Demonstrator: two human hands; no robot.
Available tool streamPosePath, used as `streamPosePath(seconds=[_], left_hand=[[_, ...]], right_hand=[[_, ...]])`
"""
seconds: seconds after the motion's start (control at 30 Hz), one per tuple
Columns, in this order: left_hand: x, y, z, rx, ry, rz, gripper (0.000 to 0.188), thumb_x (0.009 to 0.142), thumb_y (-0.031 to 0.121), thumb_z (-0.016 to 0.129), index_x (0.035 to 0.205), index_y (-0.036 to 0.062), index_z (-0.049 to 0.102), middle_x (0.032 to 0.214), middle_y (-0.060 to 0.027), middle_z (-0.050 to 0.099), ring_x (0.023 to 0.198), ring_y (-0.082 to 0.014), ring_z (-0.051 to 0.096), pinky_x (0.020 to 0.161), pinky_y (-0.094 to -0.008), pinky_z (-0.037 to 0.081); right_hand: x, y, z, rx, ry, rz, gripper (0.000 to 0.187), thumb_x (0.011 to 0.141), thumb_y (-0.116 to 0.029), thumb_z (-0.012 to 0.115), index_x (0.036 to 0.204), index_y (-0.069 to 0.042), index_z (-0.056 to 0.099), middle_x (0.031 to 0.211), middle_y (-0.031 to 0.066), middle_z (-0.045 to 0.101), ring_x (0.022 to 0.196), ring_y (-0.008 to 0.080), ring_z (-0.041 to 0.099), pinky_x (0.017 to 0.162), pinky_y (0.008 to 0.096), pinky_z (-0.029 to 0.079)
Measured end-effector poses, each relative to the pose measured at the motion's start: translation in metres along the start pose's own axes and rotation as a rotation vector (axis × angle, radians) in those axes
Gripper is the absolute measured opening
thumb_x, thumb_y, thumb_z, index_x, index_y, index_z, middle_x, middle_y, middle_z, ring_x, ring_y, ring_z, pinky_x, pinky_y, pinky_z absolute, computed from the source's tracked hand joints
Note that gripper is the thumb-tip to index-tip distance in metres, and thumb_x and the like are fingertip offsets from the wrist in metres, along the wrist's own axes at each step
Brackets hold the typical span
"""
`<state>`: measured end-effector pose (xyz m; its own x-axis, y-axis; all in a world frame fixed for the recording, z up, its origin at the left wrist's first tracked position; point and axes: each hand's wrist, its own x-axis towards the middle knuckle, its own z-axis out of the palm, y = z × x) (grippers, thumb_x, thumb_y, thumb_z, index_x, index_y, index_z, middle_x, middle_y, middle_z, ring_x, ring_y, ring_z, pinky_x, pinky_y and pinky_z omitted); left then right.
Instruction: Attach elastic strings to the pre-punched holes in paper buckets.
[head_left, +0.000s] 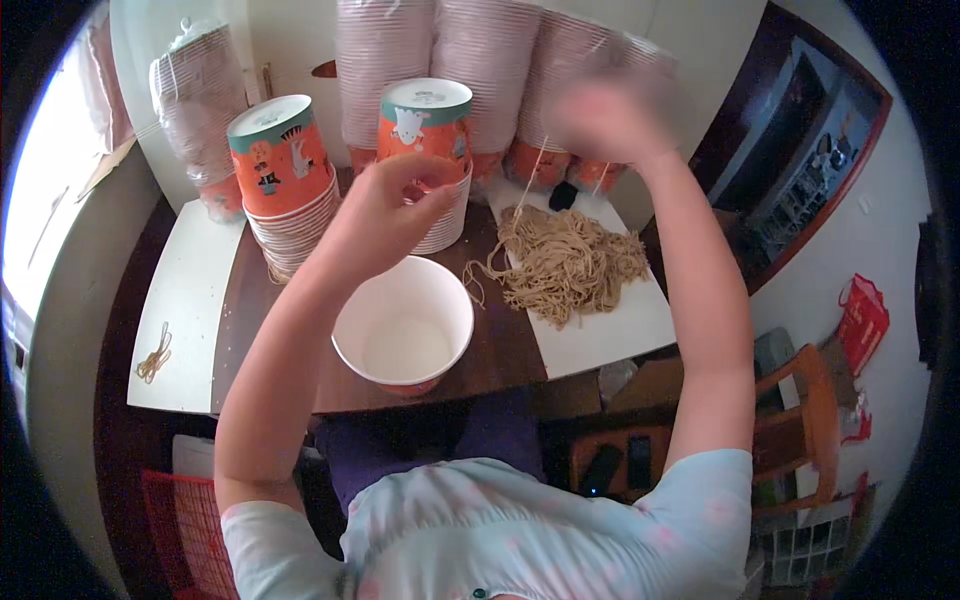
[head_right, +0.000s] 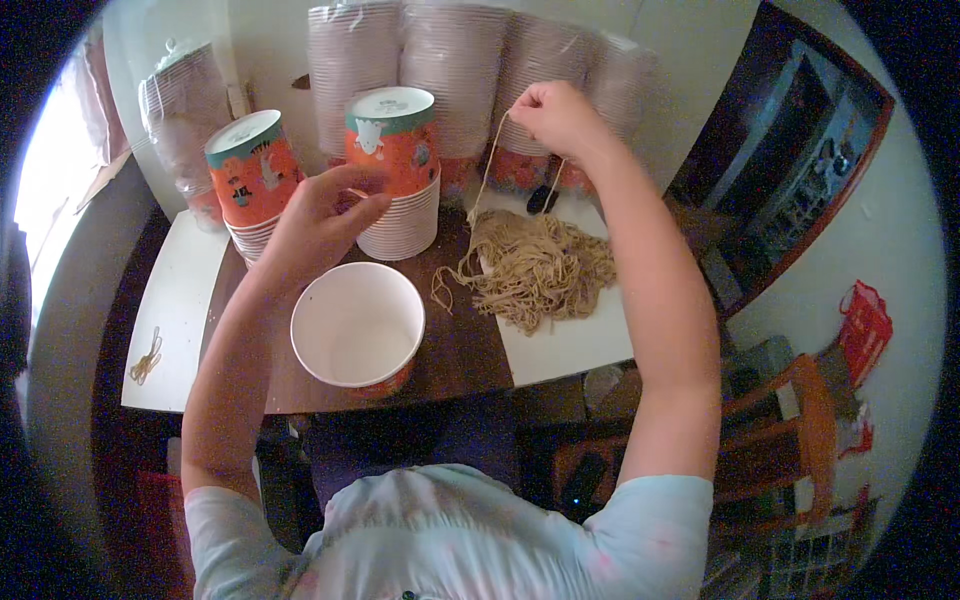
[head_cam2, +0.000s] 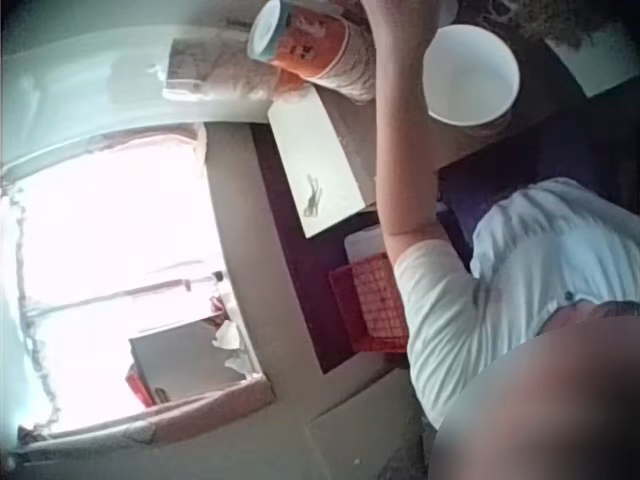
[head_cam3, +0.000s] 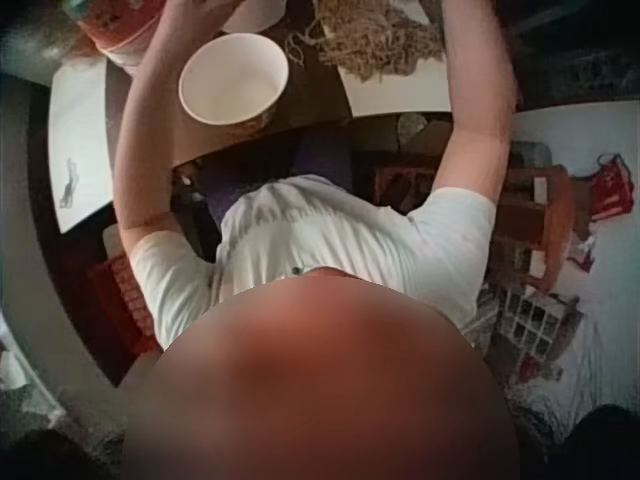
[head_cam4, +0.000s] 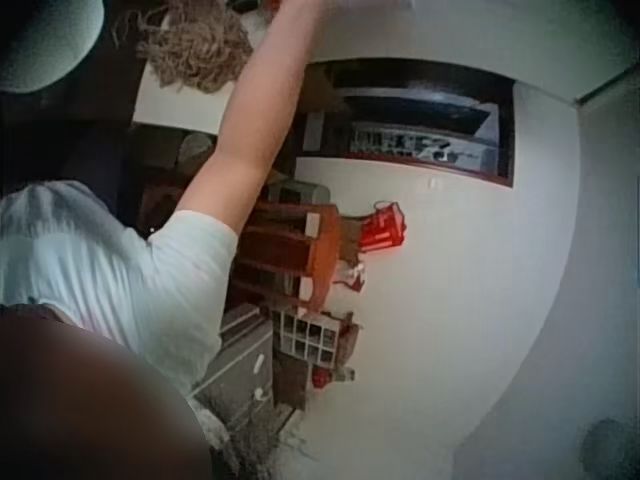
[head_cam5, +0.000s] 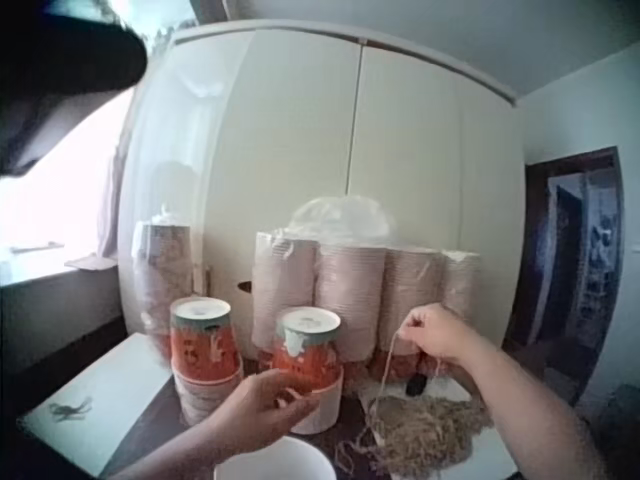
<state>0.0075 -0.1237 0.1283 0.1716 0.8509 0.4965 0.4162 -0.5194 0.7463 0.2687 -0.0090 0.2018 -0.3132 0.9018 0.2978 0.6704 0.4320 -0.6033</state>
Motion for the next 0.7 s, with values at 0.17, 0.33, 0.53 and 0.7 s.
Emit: streamPosePath(seconds=[0.17, 0.33, 0.53, 0.7], left_hand=[[0.018, -0.008, 0.023, 0.008, -0.04, -0.011, 0.035, 0.082, 0.02, 0.065, 0.108, -0.0038, 0.061, 0.097, -0.0163, 0.067, 0.086, -0.0216, 0.065, 0.078, -0.033, 0.05], [0.028, -0.024, 0.029, 0.025, -0.088, -0.029, 0.035, 0.082, 0.021, 0.065, 0.107, -0.0034, 0.062, 0.099, -0.0174, 0.066, 0.093, -0.0256, 0.065, 0.082, -0.0353, 0.05], [0.084, -0.029, 0.084, -0.228, -0.142, 0.118, 0.049, 0.08, 0.013, 0.067, 0.121, -0.0072, 0.051, 0.107, -0.0175, 0.063, 0.087, -0.0195, 0.063, 0.072, -0.0302, 0.052], [0.119, -0.045, 0.143, -0.186, -0.283, -0.005, 0.034, 0.087, 0.017, 0.064, 0.114, -0.0021, 0.058, 0.092, -0.0104, 0.065, 0.068, -0.0137, 0.057, 0.059, -0.0279, 0.049]], right_hand=[[0.018, 0.066, 0.007, 0.095, 0.153, -0.153, 0.013, 0.086, -0.014, 0.061, 0.083, -0.002, 0.062, 0.068, -0.0013, 0.058, 0.062, 0.0086, 0.053, 0.059, 0.0264, 0.046], [0.011, 0.068, 0.009, 0.075, 0.067, 0.015, 0.015, 0.078, -0.018, 0.064, 0.077, -0.003, 0.066, 0.069, 0.0032, 0.064, 0.064, 0.0136, 0.058, 0.062, 0.0323, 0.048], [0.011, 0.057, 0.003, 0.129, -0.094, 0.095, 0.014, 0.083, -0.018, 0.064, 0.082, -0.004, 0.065, 0.07, 0.0028, 0.063, 0.06, 0.0105, 0.054, 0.055, 0.0273, 0.046], [0.002, 0.039, 0.002, 0.156, -0.121, 0.108, 0.012, 0.088, -0.018, 0.062, 0.084, -0.007, 0.06, 0.064, -0.0036, 0.052, 0.05, 0.0043, 0.045, 0.043, 0.0206, 0.036]])
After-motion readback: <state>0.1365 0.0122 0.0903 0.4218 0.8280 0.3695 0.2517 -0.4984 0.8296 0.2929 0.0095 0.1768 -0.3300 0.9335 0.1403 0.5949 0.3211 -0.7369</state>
